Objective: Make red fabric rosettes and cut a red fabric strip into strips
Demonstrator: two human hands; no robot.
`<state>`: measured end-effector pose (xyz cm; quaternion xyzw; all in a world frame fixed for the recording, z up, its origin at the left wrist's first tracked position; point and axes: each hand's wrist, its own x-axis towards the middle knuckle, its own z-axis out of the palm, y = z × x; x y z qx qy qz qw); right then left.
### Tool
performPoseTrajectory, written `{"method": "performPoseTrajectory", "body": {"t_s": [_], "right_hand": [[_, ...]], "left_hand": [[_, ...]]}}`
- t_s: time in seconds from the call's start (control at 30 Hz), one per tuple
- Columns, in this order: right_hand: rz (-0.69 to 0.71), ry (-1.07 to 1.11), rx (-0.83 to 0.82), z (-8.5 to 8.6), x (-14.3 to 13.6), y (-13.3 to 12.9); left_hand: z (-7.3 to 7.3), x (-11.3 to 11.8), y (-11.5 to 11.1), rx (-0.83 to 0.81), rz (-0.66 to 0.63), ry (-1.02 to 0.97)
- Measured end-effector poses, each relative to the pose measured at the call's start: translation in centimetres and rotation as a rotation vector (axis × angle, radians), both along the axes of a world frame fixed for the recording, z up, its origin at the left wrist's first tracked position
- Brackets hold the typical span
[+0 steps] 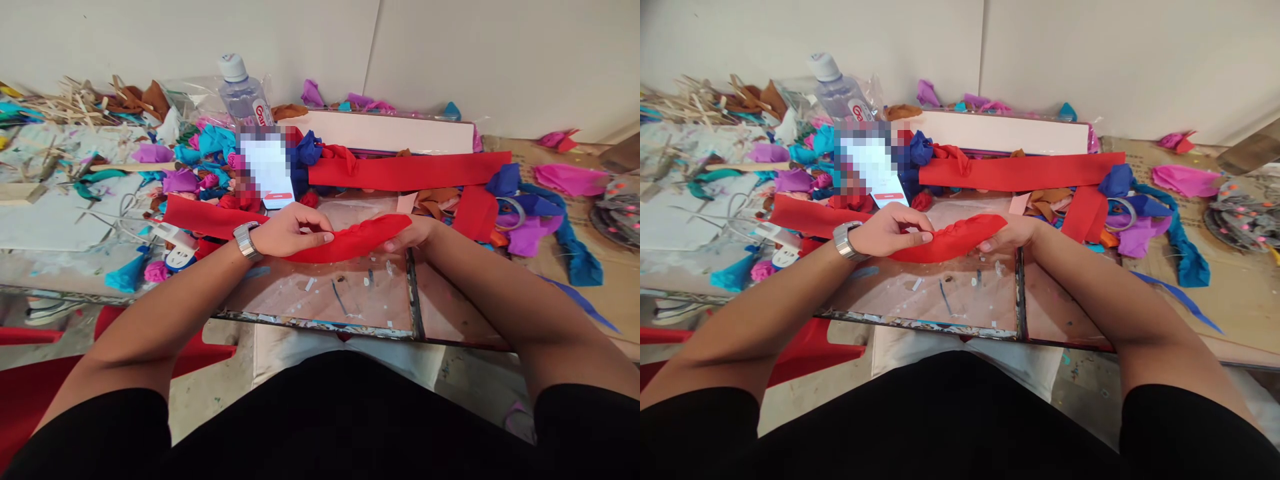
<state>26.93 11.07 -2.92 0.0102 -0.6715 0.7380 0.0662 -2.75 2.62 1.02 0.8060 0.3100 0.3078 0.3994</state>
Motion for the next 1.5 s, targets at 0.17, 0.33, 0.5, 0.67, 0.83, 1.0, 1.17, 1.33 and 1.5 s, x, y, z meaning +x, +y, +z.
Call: {"method": "performPoseTrajectory", "body": {"t_s": [0.17, 0.33, 0.5, 0.67, 0.83, 1.0, 1.17, 1.33, 1.5], "right_hand": [[-0.343, -0.065, -0.152, 1.5, 0.6, 0.9], [-0.781, -0.069, 0.239, 4.0, -0.3, 0.2], [-0.715, -0.104, 1.047, 4.3, -2.3, -3.5], [-0.620, -0.165, 1.189, 2.5, -3.3, -5.0], [-0.620, -0.188, 1.014, 2.2, -3.2, -4.5], [-0.686, -0.155, 1.069, 1.9, -3.6, -5.2], [-0.755, -0.139, 1.161, 1.2, -3.8, -5.8], [-0.817, -0.112, 1.197, 0.9, -3.9, -6.0], [-0.866, -0.092, 1.224, 0.7, -4.0, -6.2]], "left_hand": [[-0.1, 0.0, 0.2, 0.013, 0.019, 0.011], [-0.5, 0.3, 0.1, 0.045, 0.063, 0.124], [-0.7, 0.7, -0.3, 0.110, 0.066, 0.230], [-0.8, 0.8, -0.6, 0.131, 0.054, 0.258], [-0.9, 0.7, -0.4, 0.138, 0.070, 0.251], [-1.1, 0.7, -0.4, 0.086, 0.076, 0.269], [-1.2, 0.9, -0.4, 0.072, 0.075, 0.290], [-1.2, 1.0, -0.3, 0.044, 0.113, 0.283], [-1.4, 1.0, -0.4, 0.019, 0.124, 0.272]]}}
